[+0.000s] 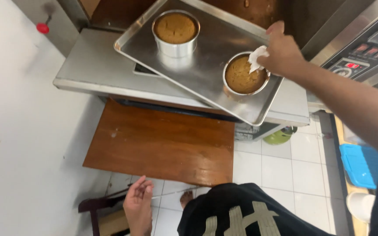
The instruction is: Washing fish in a sink, cutting fish into sections on a metal tray using a knife and cleaver, and checking on cakes in an oven.
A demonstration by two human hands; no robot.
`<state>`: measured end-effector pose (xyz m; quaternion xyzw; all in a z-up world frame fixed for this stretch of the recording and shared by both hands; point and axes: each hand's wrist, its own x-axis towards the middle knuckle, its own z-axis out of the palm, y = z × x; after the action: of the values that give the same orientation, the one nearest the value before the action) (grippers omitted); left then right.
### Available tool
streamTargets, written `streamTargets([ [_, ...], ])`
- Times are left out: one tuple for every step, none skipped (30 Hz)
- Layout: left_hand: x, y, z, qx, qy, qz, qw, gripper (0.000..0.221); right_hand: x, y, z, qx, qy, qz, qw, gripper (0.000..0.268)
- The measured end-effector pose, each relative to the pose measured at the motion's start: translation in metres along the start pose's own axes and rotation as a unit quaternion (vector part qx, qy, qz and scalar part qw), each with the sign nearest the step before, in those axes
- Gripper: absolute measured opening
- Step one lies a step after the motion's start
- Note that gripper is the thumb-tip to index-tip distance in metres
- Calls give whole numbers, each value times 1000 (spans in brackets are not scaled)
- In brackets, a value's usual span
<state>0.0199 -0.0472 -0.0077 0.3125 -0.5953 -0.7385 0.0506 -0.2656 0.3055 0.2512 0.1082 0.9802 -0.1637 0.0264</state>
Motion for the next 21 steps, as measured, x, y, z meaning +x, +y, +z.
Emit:
streamTargets([
  [1, 1, -1, 1, 3, -8, 1000, 42, 6, 12, 3, -4, -8, 1, 1000, 59],
  [3, 2, -3, 6, -4, 2, 1000, 42, 11, 24, 7, -42, 29, -61, 997, 60],
  [2, 2, -8, 11, -5, 11, 1000, 43, 17, 33, 14, -77, 61, -128, 987, 63],
  [6, 0, -11, 12, 4, 3, 1000, 43, 6, 32, 12, -79, 50, -132, 987, 63],
  [9, -1, -17, 5, 8, 0, 1000, 42, -2, 27, 11, -80, 55, -144, 985, 63],
  [13, -3, -23, -2, 12, -2, 1000, 40, -10, 22, 10, -81, 60, -156, 983, 65],
  [8, 4, -28, 0, 28, -11, 1000, 40, -18, 21, 15, -80, 44, -166, 982, 65],
  [4, 11, -33, -17, 20, -8, 1000, 41, -26, 20, 20, -106, 56, -190, 974, 68],
  [4, 20, -37, -33, 12, -2, 999, 42, -29, 17, 25, -128, 68, -216, 965, 72],
  [0, 26, -46, -30, 31, -9, 999, 42, -44, 0, 34, -124, 52, -228, 964, 72],
  [-2, 31, -55, -24, 24, 8, 999, 41, -62, -17, 41, -96, 27, -212, 972, 68],
  [-4, 37, -63, -19, 16, 25, 999, 39, -81, -32, 45, -68, 0, -196, 978, 66],
  [-6, 41, -72, -18, 25, 23, 999, 39, -92, -48, 62, -67, -6, -201, 977, 66],
  [-8, 45, -79, -8, 36, 26, 999, 39, -102, -62, 77, -46, -47, -172, 983, 65],
  [-9, 49, -85, 2, 45, 30, 999, 38, -113, -75, 92, -26, -85, -139, 986, 63],
  [-10, 44, -94, 3, 50, 29, 998, 38, -122, -78, 117, -25, -89, -143, 985, 63],
  [-11, 39, -102, 5, 49, 55, 997, 39, -130, -80, 141, 4, -109, -159, 981, 64],
  [-11, 35, -109, 6, 47, 82, 996, 40, -139, -82, 164, 34, -129, -176, 975, 64],
  [-14, 34, -115, 7, 48, 84, 995, 40, -142, -88, 189, 36, -128, -177, 975, 64],
  [-17, 32, -121, 16, 60, 70, 996, 40, -145, -94, 214, 18, -160, -144, 976, 60],
  [-20, 31, -127, 26, 70, 56, 996, 41, -148, -99, 238, 0, -191, -109, 976, 56],
])
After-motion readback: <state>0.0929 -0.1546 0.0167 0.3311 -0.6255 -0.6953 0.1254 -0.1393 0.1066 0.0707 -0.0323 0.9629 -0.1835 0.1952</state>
